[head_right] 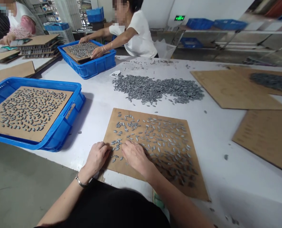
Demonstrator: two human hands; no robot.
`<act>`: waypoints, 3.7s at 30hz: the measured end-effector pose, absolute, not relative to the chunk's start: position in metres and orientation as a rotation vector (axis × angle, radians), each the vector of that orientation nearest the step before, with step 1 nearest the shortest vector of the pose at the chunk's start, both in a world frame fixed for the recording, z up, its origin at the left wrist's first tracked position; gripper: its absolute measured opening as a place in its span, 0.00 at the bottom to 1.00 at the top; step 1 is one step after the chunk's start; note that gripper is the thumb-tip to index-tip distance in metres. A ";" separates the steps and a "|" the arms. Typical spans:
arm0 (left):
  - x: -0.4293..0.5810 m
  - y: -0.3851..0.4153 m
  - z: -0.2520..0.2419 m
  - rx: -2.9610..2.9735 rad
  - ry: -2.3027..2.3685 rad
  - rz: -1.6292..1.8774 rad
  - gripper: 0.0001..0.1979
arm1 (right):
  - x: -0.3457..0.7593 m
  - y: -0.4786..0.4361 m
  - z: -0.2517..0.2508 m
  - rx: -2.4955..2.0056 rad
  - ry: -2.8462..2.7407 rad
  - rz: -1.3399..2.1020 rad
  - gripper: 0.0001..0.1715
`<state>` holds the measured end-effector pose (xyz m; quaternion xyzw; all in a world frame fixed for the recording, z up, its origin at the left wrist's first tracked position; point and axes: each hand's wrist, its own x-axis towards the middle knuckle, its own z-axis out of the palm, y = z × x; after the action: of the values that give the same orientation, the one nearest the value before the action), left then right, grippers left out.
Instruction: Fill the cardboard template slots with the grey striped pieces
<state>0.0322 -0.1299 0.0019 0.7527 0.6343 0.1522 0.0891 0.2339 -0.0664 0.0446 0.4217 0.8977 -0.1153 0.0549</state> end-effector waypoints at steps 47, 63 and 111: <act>0.040 -0.096 0.008 2.106 2.015 0.447 0.03 | 0.205 -0.026 0.052 1.350 2.684 -0.456 0.13; 0.028 -0.079 0.014 2.220 1.969 0.537 0.05 | 0.208 -0.026 0.037 1.206 2.889 -0.466 0.10; 0.031 -0.082 0.003 2.048 1.900 0.563 0.09 | 0.216 -0.021 0.051 1.440 2.635 -0.353 0.16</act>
<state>0.0305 -0.0820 0.0026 0.7111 0.6595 0.1956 0.1453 0.2156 -0.0207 0.0508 0.4755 0.8700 -0.1167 0.0588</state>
